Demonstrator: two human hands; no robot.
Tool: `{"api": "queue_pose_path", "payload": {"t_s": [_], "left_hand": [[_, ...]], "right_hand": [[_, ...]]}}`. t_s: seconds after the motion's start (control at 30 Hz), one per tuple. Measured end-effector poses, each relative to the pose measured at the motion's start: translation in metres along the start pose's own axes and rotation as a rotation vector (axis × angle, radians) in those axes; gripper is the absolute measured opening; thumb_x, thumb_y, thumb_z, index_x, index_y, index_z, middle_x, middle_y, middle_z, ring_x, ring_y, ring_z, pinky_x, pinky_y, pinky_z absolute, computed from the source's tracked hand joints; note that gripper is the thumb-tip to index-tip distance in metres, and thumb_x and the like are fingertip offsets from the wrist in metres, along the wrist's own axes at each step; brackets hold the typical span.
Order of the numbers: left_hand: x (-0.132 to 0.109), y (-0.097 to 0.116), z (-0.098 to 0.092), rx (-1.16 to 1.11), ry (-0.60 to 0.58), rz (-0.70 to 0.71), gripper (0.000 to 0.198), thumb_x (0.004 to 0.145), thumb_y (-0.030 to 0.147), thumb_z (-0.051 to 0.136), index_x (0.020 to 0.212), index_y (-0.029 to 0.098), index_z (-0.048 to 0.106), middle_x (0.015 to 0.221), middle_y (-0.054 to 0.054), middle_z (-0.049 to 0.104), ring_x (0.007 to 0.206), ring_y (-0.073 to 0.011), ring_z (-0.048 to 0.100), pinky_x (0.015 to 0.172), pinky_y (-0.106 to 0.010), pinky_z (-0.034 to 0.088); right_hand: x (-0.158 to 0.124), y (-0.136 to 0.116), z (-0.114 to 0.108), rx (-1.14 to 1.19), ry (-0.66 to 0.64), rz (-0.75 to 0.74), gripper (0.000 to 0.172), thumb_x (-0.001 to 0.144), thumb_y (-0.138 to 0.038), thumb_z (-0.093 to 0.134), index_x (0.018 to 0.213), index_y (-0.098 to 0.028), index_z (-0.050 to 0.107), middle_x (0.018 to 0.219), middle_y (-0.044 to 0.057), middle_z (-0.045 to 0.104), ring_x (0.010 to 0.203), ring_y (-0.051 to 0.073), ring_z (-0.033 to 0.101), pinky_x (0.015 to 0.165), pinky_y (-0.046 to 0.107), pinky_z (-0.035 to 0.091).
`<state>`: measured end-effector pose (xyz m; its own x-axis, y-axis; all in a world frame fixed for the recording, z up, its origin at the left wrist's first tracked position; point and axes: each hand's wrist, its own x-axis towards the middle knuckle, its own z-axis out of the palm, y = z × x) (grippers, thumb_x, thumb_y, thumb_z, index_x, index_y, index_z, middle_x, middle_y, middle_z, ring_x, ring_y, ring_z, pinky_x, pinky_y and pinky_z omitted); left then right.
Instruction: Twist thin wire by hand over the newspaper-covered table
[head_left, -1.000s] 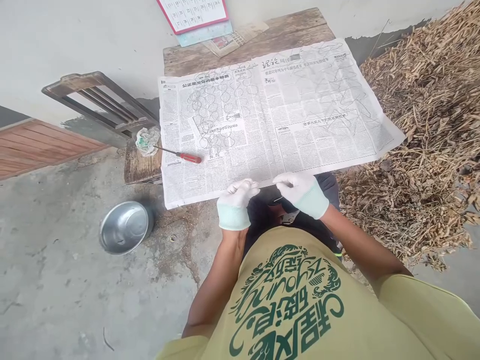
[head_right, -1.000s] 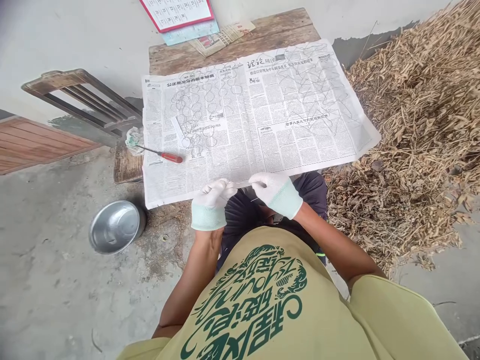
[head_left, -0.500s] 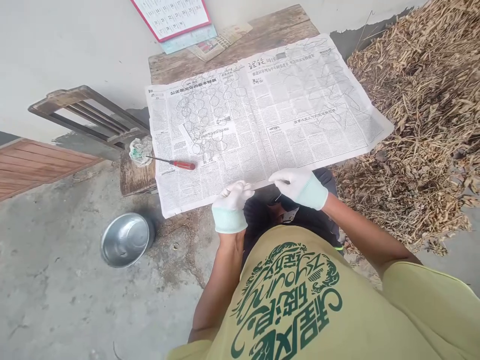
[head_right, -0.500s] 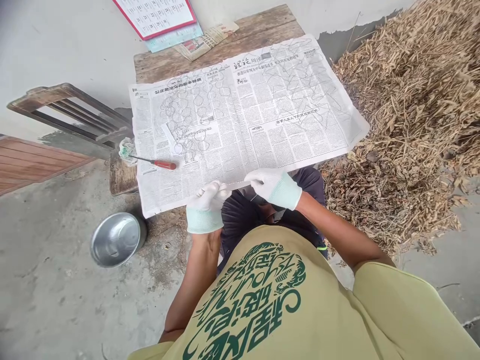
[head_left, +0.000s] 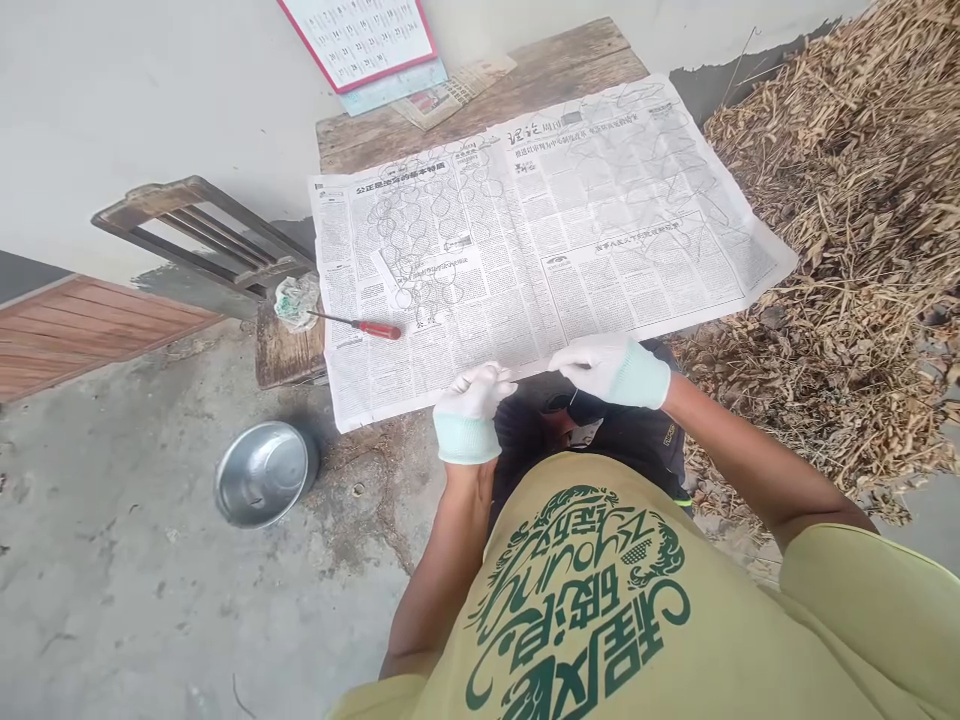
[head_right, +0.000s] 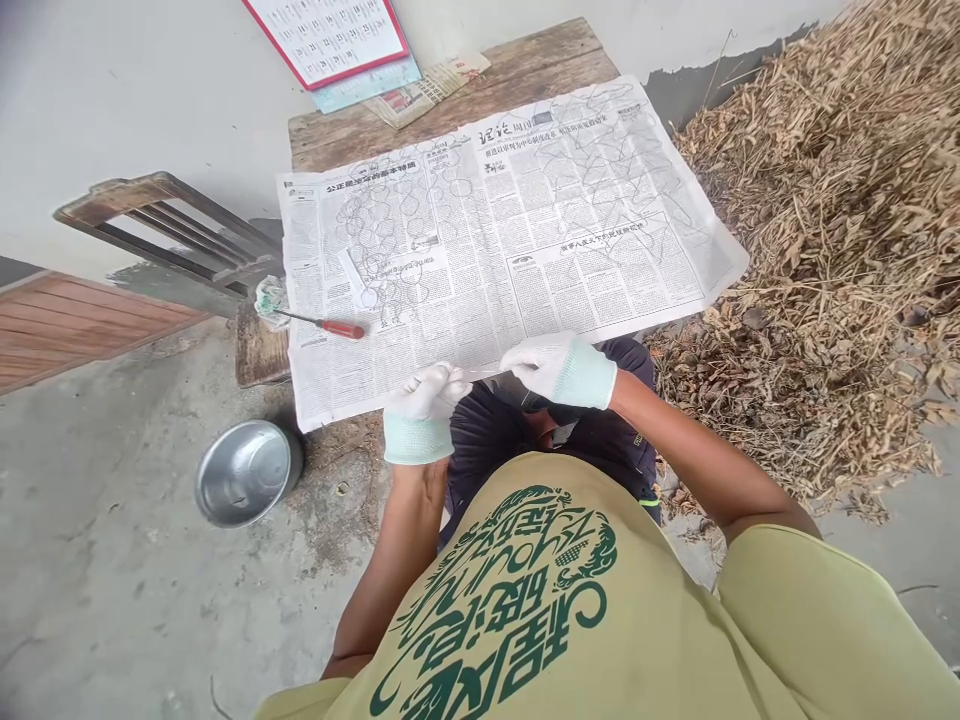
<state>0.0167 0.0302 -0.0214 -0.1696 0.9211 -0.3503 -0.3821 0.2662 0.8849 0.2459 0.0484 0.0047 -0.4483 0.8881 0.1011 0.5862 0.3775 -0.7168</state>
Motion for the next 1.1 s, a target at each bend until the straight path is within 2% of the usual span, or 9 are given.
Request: {"api": "queue_pose_path", "payload": {"t_s": [0.17,0.37,0.6,0.73,0.8,0.9,1.1], "left_hand": [[-0.004,0.002,0.002,-0.025,0.021,-0.044,0.033,0.069,0.039,0.095,0.084,0.017,0.075,0.08,-0.005,0.077,0.065,-0.0143,0.071,0.07,-0.031,0.062],[-0.007,0.002,0.003,-0.049,0.054,-0.087,0.034,0.065,0.035,0.097,0.083,0.015,0.077,0.08,-0.005,0.079,0.063,-0.0129,0.071,0.066,-0.027,0.061],[-0.009,0.001,0.0,-0.012,-0.014,-0.126,0.035,0.065,0.037,0.099,0.08,0.016,0.075,0.077,-0.004,0.078,0.06,-0.0134,0.071,0.064,-0.028,0.061],[-0.014,-0.001,0.002,0.002,-0.032,-0.118,0.037,0.063,0.04,0.1,0.075,0.015,0.075,0.076,-0.006,0.077,0.061,-0.0142,0.071,0.065,-0.029,0.062],[-0.018,-0.002,0.004,0.021,-0.042,-0.123,0.038,0.064,0.041,0.099,0.076,0.014,0.076,0.077,-0.006,0.078,0.062,-0.0148,0.072,0.067,-0.03,0.062],[-0.022,-0.003,0.005,0.049,-0.047,-0.149,0.039,0.064,0.041,0.1,0.081,0.013,0.078,0.078,-0.007,0.079,0.065,-0.0156,0.073,0.068,-0.029,0.063],[-0.025,-0.005,0.008,0.016,-0.043,-0.164,0.041,0.065,0.042,0.1,0.088,0.015,0.079,0.084,-0.007,0.081,0.067,-0.0157,0.075,0.069,-0.029,0.063]], "right_hand": [[0.004,0.004,-0.008,-0.037,-0.085,-0.105,0.035,0.098,-0.02,0.05,0.104,-0.027,0.084,0.104,0.002,0.082,0.095,0.022,0.071,0.088,0.035,0.049],[0.01,0.006,-0.017,-0.155,-0.188,-0.231,0.035,0.098,-0.018,0.048,0.098,-0.026,0.082,0.089,0.002,0.077,0.082,0.02,0.064,0.077,0.033,0.042],[0.016,-0.011,-0.042,-0.236,-0.454,-0.359,0.033,0.104,-0.02,0.05,0.079,-0.024,0.073,0.075,0.001,0.064,0.066,0.017,0.048,0.063,0.034,0.027],[0.02,-0.013,-0.046,-0.249,-0.567,-0.341,0.024,0.094,-0.012,0.063,0.074,-0.025,0.069,0.068,-0.001,0.059,0.06,0.016,0.04,0.06,0.035,0.023],[0.02,-0.01,-0.045,-0.23,-0.607,-0.329,0.023,0.088,-0.008,0.067,0.074,-0.026,0.069,0.067,-0.002,0.059,0.06,0.016,0.041,0.06,0.035,0.024],[0.017,-0.006,-0.046,-0.166,-0.618,-0.335,0.023,0.087,-0.008,0.067,0.074,-0.026,0.07,0.071,-0.002,0.062,0.067,0.017,0.048,0.063,0.034,0.03],[0.008,-0.011,-0.054,-0.063,-0.519,-0.279,0.03,0.099,-0.018,0.055,0.079,-0.026,0.076,0.076,-0.002,0.069,0.069,0.016,0.053,0.07,0.032,0.037]]}}
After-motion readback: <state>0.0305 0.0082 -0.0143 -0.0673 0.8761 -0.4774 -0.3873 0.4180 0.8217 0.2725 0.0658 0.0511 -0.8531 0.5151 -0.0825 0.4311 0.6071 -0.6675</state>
